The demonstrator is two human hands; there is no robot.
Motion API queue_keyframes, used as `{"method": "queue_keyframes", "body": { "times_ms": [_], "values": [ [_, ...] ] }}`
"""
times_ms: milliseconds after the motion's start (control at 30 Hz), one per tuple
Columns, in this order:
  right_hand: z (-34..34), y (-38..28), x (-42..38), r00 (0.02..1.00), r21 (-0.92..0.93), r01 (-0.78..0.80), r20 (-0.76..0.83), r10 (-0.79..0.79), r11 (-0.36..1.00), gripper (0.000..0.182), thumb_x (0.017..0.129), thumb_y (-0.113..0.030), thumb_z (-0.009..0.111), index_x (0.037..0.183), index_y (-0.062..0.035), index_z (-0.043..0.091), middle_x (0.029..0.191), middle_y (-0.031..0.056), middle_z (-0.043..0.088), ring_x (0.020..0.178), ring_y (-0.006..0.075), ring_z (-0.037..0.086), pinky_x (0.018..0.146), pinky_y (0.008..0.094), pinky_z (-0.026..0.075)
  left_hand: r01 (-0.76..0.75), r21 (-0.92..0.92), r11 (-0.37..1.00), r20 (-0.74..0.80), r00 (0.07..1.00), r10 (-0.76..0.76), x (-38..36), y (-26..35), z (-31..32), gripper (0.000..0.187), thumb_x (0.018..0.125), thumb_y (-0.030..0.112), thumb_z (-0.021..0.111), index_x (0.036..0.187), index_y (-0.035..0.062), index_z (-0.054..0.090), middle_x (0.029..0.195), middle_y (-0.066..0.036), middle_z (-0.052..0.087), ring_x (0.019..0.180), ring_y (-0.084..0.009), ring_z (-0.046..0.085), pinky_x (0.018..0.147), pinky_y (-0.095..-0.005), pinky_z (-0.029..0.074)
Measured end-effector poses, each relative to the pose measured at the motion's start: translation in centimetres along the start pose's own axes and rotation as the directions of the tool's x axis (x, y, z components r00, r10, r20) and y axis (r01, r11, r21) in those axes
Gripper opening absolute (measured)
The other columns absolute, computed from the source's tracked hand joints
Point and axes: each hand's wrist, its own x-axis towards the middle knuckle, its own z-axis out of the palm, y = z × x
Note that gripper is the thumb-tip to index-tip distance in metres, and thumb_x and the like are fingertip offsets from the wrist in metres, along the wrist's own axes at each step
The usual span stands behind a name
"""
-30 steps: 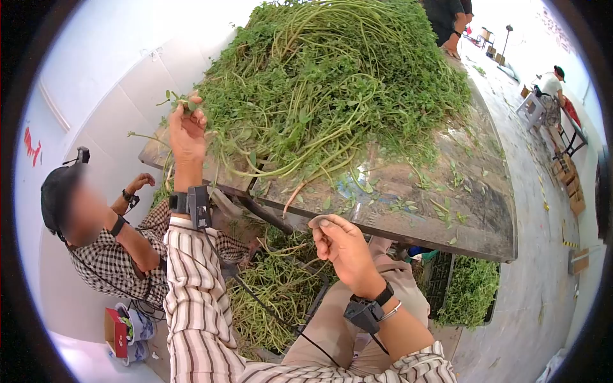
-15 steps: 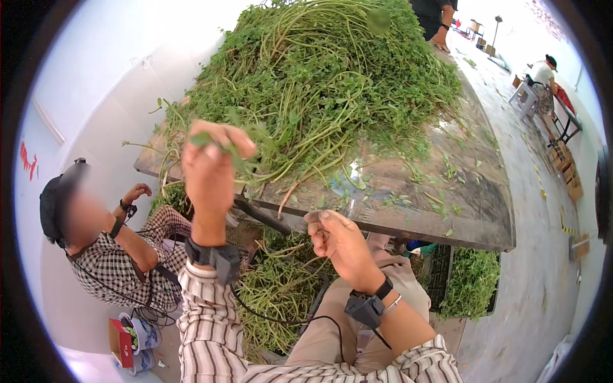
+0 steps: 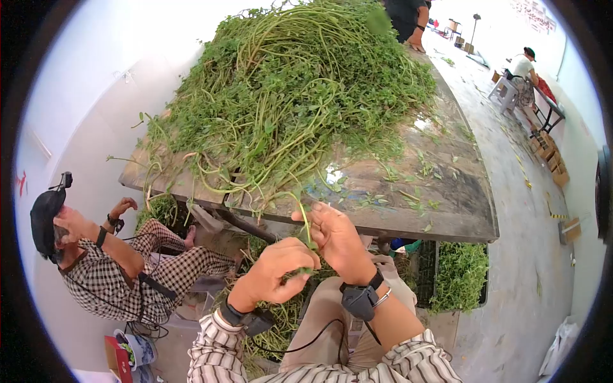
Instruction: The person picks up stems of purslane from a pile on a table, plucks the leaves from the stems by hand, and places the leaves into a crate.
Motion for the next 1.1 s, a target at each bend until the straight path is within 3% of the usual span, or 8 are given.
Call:
{"method": "queue_keyframes", "body": {
  "times_ms": [133, 267, 333, 400, 600, 667, 1000, 1100],
  "values": [
    [0.4, -0.5, -0.1, 0.993, -0.034, -0.023, 0.114, 0.027, 0.999, 0.011, 0.093, -0.016, 0.050, 0.093, -0.0051, 0.052, 0.082, 0.0036, 0.058, 0.057, 0.0044, 0.037, 0.052, 0.0191, 0.035, 0.022, 0.042, 0.999, 0.038, 0.999, -0.024, -0.8, 0.2, 0.4, 0.017, 0.068, 0.000, 0.058, 0.085, 0.0025, 0.055, 0.081, -0.011, 0.061, 0.075, -0.0321, 0.057, 0.071, -0.0382, 0.047],
    [0.3, -0.2, -0.2, 0.995, -0.030, 0.046, 0.091, -0.044, 0.998, 0.024, 0.093, -0.013, 0.049, 0.112, 0.0009, 0.053, 0.082, 0.0014, 0.055, 0.056, 0.0048, 0.037, 0.051, 0.0184, 0.033, 0.077, 0.028, 0.997, 0.046, 0.996, -0.078, -2.3, 0.2, 0.8, 0.017, 0.074, 0.004, 0.058, 0.090, 0.0019, 0.055, 0.091, -0.010, 0.061, 0.076, -0.0264, 0.059, 0.072, -0.0358, 0.047],
    [1.0, -0.5, -0.7, 0.994, -0.102, 0.088, 0.068, -0.081, 0.991, 0.029, 0.092, -0.011, 0.049, 0.119, 0.0019, 0.051, 0.081, 0.0005, 0.053, 0.056, 0.0048, 0.037, 0.050, 0.0185, 0.033, 0.192, -0.342, 0.920, -0.350, 0.882, -0.314, -2.8, 0.8, 1.6, 0.019, 0.081, 0.009, 0.057, 0.098, 0.0013, 0.054, 0.103, -0.010, 0.056, 0.078, -0.0181, 0.059, 0.073, -0.0317, 0.047],
    [0.8, -0.3, -0.3, 0.994, -0.162, 0.103, 0.041, -0.097, 0.981, 0.027, 0.092, -0.010, 0.049, 0.116, 0.0010, 0.054, 0.080, 0.0004, 0.054, 0.055, 0.0049, 0.037, 0.050, 0.0190, 0.032, 0.225, -0.350, 0.910, -0.512, 0.767, -0.386, -2.5, 0.1, 1.6, 0.030, 0.087, 0.015, 0.059, 0.112, 0.0004, 0.050, 0.102, -0.007, 0.053, 0.079, -0.0118, 0.056, 0.071, -0.0265, 0.046],
    [0.9, 0.7, -0.2, 0.972, -0.450, 0.234, 0.128, -0.197, 0.862, 0.025, 0.092, -0.011, 0.049, 0.112, -0.0005, 0.060, 0.079, 0.0012, 0.057, 0.055, 0.0037, 0.041, 0.049, 0.0182, 0.033, 0.403, -0.572, 0.714, -0.440, 0.584, -0.682, -1.4, -1.2, 0.0, 0.034, 0.093, 0.022, 0.050, 0.119, 0.0000, 0.052, 0.102, -0.005, 0.059, 0.067, -0.0068, 0.050, 0.057, -0.0219, 0.042],
    [0.8, 0.9, 0.3, 0.973, -0.710, 0.222, 0.117, -0.199, 0.668, 0.025, 0.090, -0.010, 0.049, 0.111, -0.0013, 0.061, 0.076, 0.0006, 0.058, 0.056, 0.0021, 0.041, 0.050, 0.0175, 0.033, 0.323, -0.680, 0.658, -0.404, 0.584, -0.704, -0.6, -1.6, -0.5, 0.036, 0.095, 0.026, 0.046, 0.118, -0.0006, 0.053, 0.105, -0.007, 0.062, 0.060, -0.0054, 0.049, 0.050, -0.0207, 0.038],
    [1.6, 3.0, 1.4, 0.775, -0.899, 0.437, 0.374, -0.510, 0.005, 0.010, 0.080, -0.010, 0.053, 0.079, -0.0003, 0.056, 0.070, 0.0216, 0.055, 0.068, 0.0363, 0.055, 0.059, 0.0387, 0.043, 0.071, -0.785, 0.615, -0.512, 0.485, -0.709, 0.3, -1.7, -1.0, 0.019, 0.094, 0.022, 0.054, 0.094, 0.0029, 0.059, 0.071, -0.001, 0.058, 0.052, -0.0056, 0.050, 0.044, -0.0203, 0.038],
    [0.7, 3.2, 1.9, 0.830, -0.880, 0.389, 0.207, -0.518, 0.272, 0.014, 0.082, -0.011, 0.051, 0.076, 0.0001, 0.056, 0.063, 0.0131, 0.052, 0.062, 0.0250, 0.055, 0.059, 0.0363, 0.044, 0.106, -0.751, 0.652, -0.550, 0.445, -0.707, -0.3, -1.6, -0.3, 0.024, 0.093, 0.024, 0.055, 0.089, 0.0013, 0.061, 0.069, -0.002, 0.058, 0.052, -0.0067, 0.049, 0.044, -0.0211, 0.039]
  ]
}}
